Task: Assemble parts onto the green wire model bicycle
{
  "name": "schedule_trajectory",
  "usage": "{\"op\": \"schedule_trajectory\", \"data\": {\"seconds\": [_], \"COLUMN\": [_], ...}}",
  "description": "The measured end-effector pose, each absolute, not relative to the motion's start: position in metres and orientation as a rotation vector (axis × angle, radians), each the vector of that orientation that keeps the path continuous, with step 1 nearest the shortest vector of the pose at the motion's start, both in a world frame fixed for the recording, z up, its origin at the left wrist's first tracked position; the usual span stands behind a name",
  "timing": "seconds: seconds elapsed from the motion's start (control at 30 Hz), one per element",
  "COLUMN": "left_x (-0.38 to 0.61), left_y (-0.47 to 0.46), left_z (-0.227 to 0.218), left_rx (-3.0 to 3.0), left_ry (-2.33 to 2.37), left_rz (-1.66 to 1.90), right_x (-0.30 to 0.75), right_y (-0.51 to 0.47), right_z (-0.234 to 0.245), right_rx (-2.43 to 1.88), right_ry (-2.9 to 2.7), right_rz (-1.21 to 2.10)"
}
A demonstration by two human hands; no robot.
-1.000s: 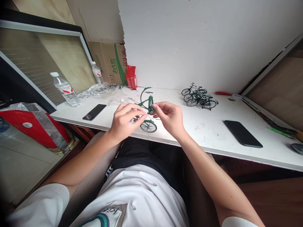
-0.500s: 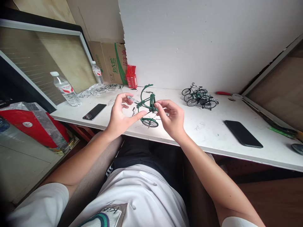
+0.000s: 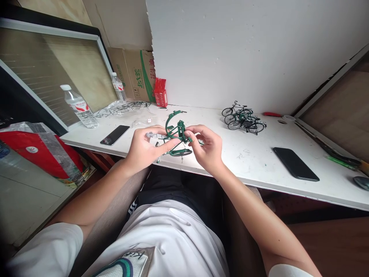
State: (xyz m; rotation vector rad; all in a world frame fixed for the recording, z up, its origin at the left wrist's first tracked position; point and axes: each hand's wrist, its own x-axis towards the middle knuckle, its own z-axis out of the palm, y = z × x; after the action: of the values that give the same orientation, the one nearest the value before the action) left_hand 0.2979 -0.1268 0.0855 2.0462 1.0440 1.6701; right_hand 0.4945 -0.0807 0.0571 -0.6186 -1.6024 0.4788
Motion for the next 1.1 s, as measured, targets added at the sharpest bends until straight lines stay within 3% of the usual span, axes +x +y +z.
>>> {"op": "schedule_trajectory", "data": {"seconds": [1.1], "left_x": [0.306], "left_y": [-0.143], "left_z": [0.091], "left_rx": [2.153], "left_ry": [1.09], "left_rz": [1.737], "right_x": [0.498], "right_y": [-0.072], "right_z": [0.045], "right_rx": [-0.434], "right_ry": [-1.62], "right_rz": [0.07]}}
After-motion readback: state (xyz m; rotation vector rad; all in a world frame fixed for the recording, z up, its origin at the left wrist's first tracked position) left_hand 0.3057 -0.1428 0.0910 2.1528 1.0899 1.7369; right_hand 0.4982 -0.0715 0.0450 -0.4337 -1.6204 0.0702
